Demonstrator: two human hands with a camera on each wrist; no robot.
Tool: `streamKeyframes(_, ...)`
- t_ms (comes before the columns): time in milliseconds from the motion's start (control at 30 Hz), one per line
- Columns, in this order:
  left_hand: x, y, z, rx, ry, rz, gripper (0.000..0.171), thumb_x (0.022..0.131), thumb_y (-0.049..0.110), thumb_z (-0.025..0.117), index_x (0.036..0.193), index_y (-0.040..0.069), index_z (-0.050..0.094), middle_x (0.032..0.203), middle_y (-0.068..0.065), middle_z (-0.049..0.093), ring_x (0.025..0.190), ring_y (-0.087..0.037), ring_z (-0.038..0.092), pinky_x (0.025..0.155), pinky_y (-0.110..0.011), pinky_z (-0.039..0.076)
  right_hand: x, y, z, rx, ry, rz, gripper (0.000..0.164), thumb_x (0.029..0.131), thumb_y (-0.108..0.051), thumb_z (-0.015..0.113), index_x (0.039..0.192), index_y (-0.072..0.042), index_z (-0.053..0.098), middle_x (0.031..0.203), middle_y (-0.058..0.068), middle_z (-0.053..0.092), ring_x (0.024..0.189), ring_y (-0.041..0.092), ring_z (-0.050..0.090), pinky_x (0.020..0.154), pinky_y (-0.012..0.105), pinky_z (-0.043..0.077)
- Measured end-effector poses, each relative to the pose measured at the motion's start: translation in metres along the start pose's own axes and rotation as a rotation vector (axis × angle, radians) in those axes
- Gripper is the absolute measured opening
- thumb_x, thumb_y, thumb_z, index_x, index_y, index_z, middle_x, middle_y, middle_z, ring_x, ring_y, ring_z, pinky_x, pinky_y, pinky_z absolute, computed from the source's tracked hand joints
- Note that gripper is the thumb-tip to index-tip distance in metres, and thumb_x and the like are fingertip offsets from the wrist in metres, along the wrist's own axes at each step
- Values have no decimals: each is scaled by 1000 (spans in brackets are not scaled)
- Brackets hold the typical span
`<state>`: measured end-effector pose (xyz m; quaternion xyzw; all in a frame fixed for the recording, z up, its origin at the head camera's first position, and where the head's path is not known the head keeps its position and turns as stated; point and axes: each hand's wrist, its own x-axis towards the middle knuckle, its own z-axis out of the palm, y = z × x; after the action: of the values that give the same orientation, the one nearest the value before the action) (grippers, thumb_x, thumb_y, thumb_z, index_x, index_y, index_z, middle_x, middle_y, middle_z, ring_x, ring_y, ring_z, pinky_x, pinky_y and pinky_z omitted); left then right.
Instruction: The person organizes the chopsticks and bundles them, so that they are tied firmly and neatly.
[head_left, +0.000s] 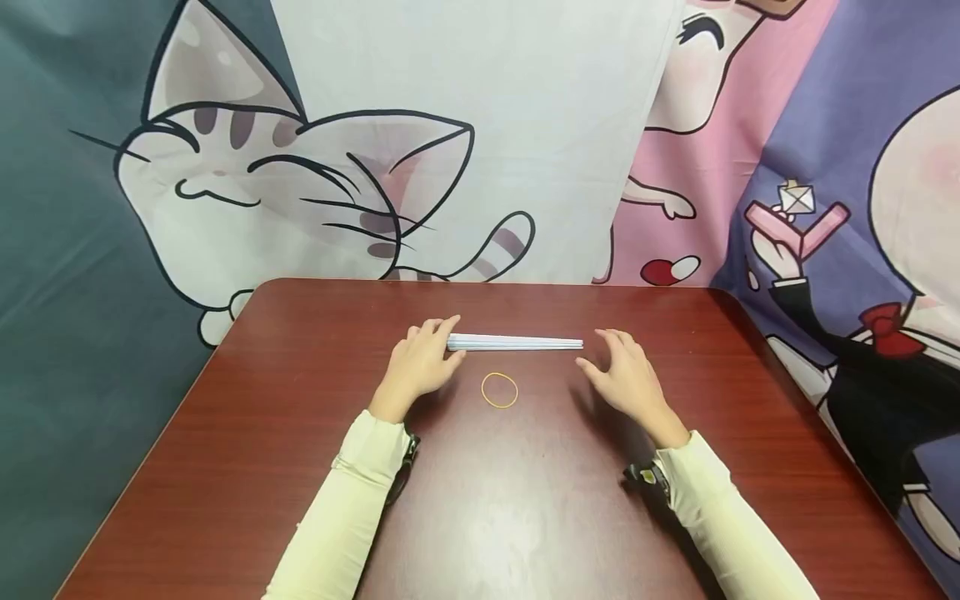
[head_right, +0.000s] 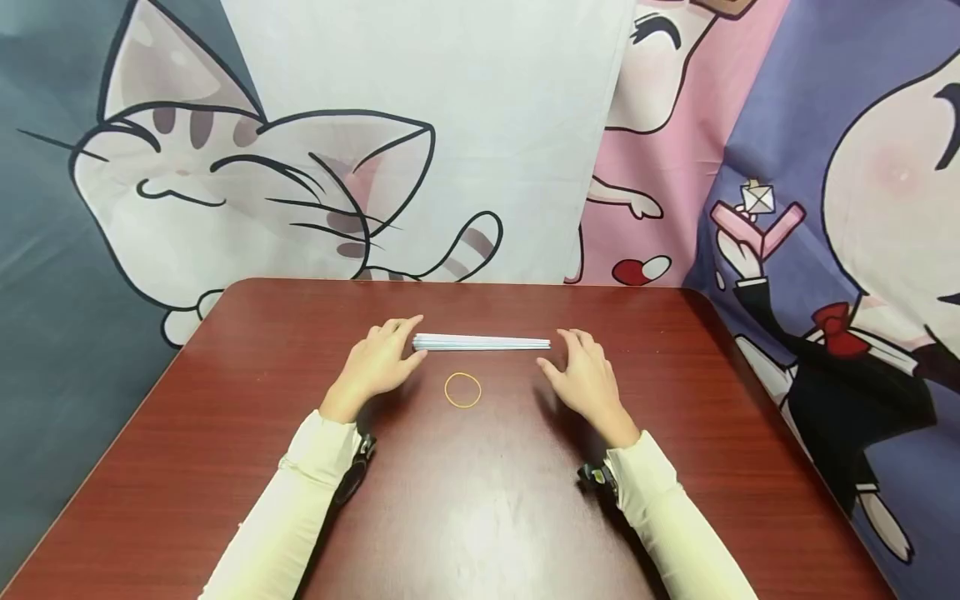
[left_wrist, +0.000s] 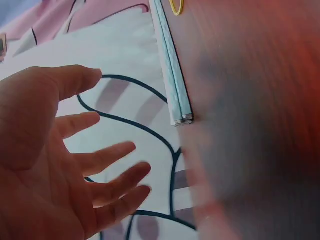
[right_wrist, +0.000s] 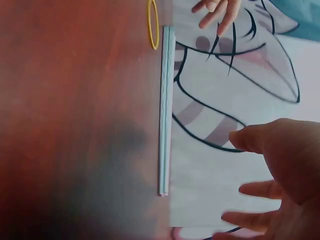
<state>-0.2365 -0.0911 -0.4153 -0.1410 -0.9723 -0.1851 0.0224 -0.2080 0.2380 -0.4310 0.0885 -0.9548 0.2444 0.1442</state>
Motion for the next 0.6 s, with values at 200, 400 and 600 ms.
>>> streamKeyframes(200,25,-10,11,-134,-50,-16,66,93,40,64,151,22,40,144,-12,48,126,-37,49,92,-60,45,24,16,16,154,9,-50,54,81,-19,78,126,6,59,120,27,62,113,44,58,94,56,43)
streamKeyframes(400,44,-18,20,-271,-130,-24,69,91,40,68,150,18,41,140,-13,53,127,-30,52,98,-58,43,41,32,30,218,-53,35,53,80,-14,81,126,3,61,120,24,65,114,42,59,95,56,43)
streamKeyframes(600,55,-25,29,-285,-169,5,70,88,27,75,148,11,44,139,-15,55,129,-37,45,104,-56,35,55,43,44,286,-105,61,43,79,-8,83,118,3,68,111,19,71,105,35,66,92,50,48)
